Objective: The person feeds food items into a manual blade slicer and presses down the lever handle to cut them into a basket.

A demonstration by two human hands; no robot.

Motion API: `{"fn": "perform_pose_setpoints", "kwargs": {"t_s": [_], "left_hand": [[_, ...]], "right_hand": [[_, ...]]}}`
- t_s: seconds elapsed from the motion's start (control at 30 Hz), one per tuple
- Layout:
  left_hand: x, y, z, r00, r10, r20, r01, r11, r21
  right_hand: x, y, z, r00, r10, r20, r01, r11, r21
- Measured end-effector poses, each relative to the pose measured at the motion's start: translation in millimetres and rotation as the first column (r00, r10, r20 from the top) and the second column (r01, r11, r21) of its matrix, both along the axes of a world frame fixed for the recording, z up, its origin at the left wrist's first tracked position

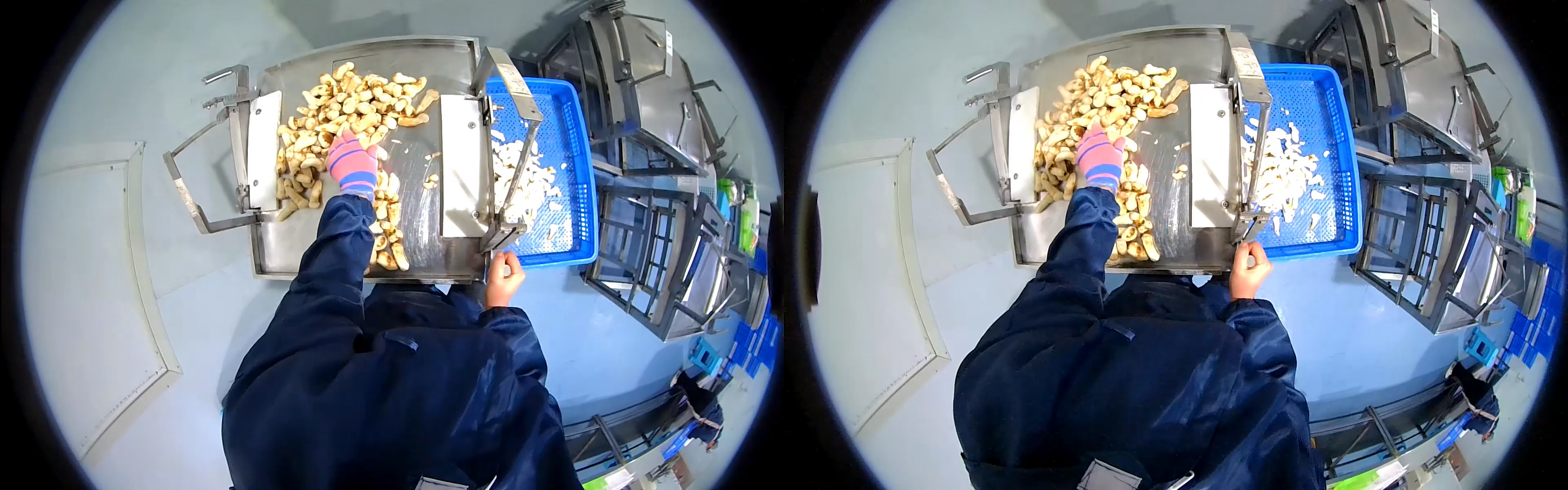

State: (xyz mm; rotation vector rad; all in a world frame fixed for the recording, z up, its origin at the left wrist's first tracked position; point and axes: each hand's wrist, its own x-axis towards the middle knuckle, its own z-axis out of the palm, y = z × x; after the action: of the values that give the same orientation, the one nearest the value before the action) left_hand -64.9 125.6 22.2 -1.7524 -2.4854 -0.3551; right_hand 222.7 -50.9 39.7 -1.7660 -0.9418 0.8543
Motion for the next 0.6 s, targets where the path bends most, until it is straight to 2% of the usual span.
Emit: {"fn": "perform_pose_setpoints", "kwargs": {"t_s": [0.07, 0.17, 0.2, 0.23, 0.3, 0.37, 0.4, 0.43, 0.53, 0.57, 0.6], "left_hand": [[-3.5, 6.6, -17.2, 0.997, -0.079, -0.017, 0.076, 0.985, -0.153], [48.0, 8.7, 6.0, 0.872, -0.342, 0.349, 0.295, 0.938, 0.183], [74.3, 8.7, 2.1, 0.703, -0.274, 0.656, 0.305, 0.950, 0.071], [102.3, 6.0, -3.0, 0.459, -0.135, 0.878, 0.345, 0.938, -0.036], [149.5, 0.9, -14.6, 0.088, 0.068, 0.994, 0.396, 0.913, -0.098], [172.5, 0.1, -51.7, 0.445, -0.103, 0.890, 0.329, 0.943, -0.055], [179.8, -1.3, -57.5, 0.483, -0.193, 0.854, 0.238, 0.968, 0.084], [182.7, -4.5, -63.7, 0.545, -0.164, 0.822, 0.188, 0.980, 0.071], [177.0, -21.6, -52.4, 0.391, -0.077, 0.917, 0.211, 0.977, -0.007], [179.1, -29.6, -49.3, 0.417, -0.159, 0.895, 0.206, 0.976, 0.078], [180.7, -33.5, -49.0, 0.419, -0.181, 0.890, 0.237, 0.968, 0.085]], "right_hand": [[-2.9, 2.3, 11.5, 0.998, 0.023, 0.063, -0.025, 0.999, 0.027], [-1.5, 3.5, 15.1, 0.995, 0.027, 0.094, -0.030, 0.999, 0.026], [-0.5, 4.0, 14.6, 0.995, 0.033, 0.091, -0.035, 0.999, 0.018], [-0.1, 3.4, 16.4, 0.997, 0.036, 0.076, -0.035, 0.999, -0.013], [0.9, 5.7, 21.9, 0.998, 0.029, 0.047, -0.026, 0.998, -0.061], [3.4, 3.7, 14.3, 0.999, 0.024, 0.033, -0.023, 0.999, -0.041], [1.9, 6.2, 23.4, 0.997, 0.042, 0.064, -0.041, 0.999, -0.018], [-0.9, 9.4, 32.7, 0.994, 0.063, 0.094, -0.063, 0.998, 0.005], [-1.4, 10.3, 35.3, 0.996, 0.048, 0.073, -0.049, 0.999, 0.003], [-2.8, 11.4, 37.7, 0.997, 0.034, 0.066, -0.034, 0.999, -0.003], [-3.2, 12.5, 36.4, 1.000, 0.011, -0.007, -0.011, 1.000, -0.024]]}}
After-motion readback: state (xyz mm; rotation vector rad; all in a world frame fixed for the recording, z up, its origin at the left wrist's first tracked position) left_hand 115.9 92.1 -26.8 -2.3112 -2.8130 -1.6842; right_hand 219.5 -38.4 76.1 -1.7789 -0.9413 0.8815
